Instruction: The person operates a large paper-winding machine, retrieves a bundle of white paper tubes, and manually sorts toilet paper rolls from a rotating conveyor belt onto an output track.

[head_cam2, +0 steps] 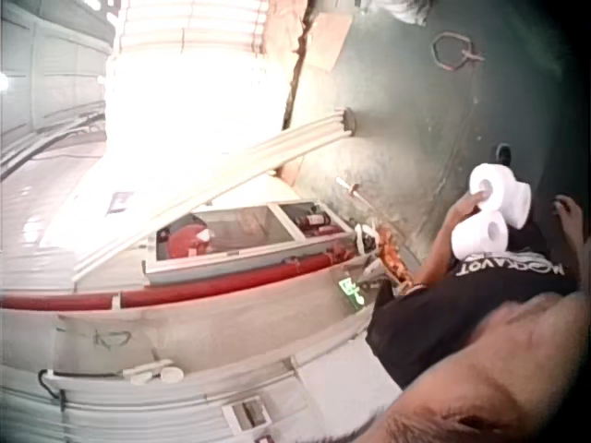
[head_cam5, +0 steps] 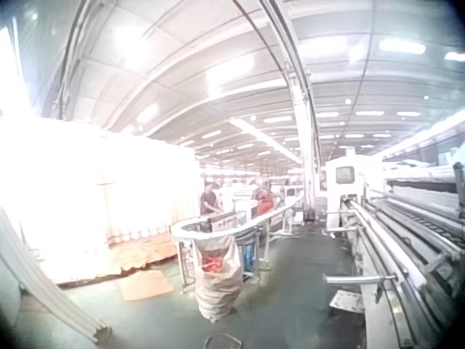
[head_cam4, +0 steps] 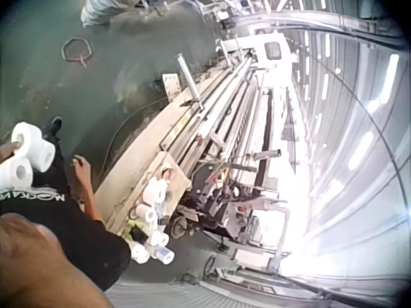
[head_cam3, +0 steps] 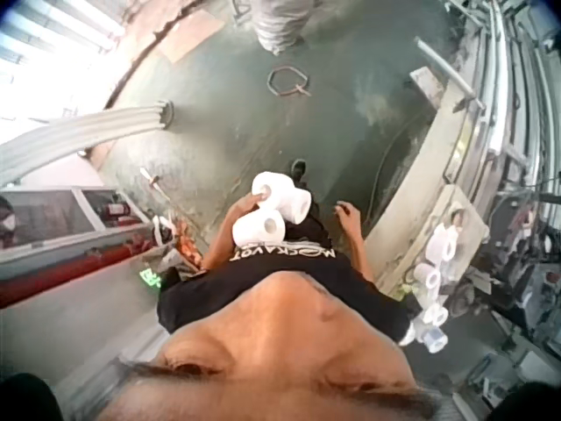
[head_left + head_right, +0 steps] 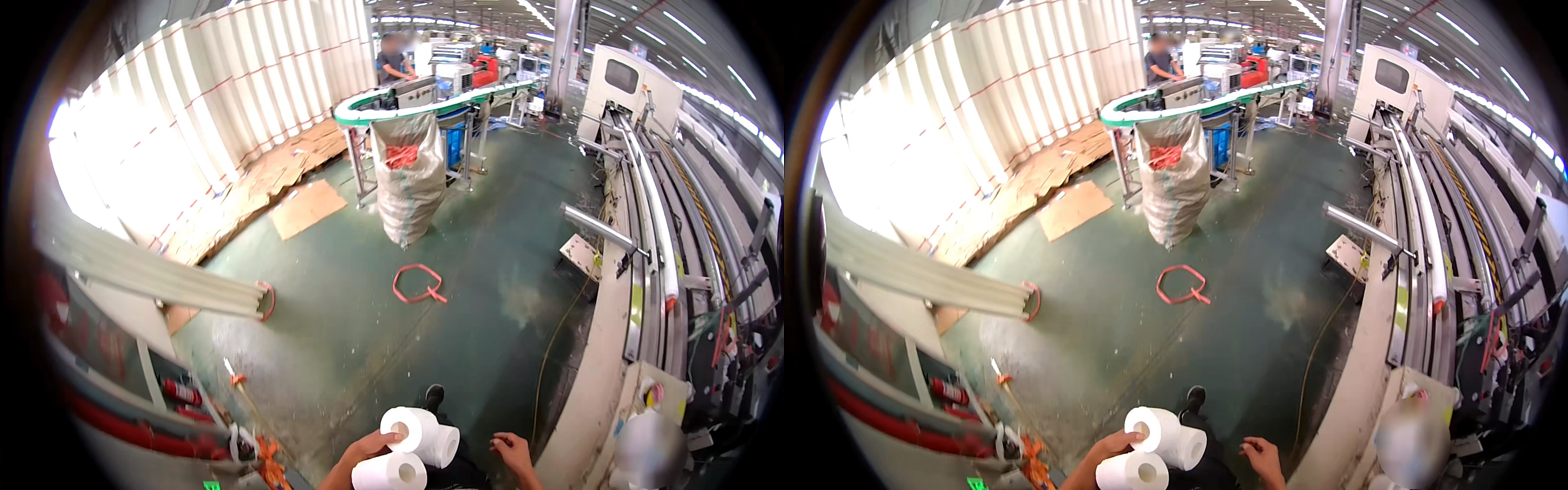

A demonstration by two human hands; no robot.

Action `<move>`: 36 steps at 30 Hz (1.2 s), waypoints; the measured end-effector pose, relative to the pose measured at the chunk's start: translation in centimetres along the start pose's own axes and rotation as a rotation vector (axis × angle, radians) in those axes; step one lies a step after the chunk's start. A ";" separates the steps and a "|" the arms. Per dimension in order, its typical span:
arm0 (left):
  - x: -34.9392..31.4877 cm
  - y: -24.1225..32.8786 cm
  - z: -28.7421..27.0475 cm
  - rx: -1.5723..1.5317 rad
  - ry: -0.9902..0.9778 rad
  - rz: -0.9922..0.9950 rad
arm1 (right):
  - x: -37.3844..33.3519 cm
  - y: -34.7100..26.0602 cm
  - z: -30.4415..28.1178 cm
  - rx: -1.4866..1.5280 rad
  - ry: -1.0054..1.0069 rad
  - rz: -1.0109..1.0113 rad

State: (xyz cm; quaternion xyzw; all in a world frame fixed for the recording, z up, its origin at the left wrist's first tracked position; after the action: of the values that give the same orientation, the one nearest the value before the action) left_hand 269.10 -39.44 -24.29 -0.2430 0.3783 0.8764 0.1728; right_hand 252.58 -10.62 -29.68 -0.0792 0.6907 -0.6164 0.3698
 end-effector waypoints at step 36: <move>129.2 113.1 19.6 0.061 -0.133 -0.148 | 133.4 -87.1 -51.9 -0.157 -0.597 -0.381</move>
State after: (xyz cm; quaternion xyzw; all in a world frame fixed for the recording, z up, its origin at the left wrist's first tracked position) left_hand 102.04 -83.38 -19.00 -0.2060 0.3735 0.8636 0.2689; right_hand 95.61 -64.75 -7.22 -0.4112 0.5703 -0.5691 0.4265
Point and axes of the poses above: each hand's wrist, its own x-axis towards the middle knuckle, its own z-axis out of the palm, y = z × x, the point moved 9 cm from there along x, towards the middle knuckle, and after that the axes turned 9 degrees about -y, right-handed, at the moved point
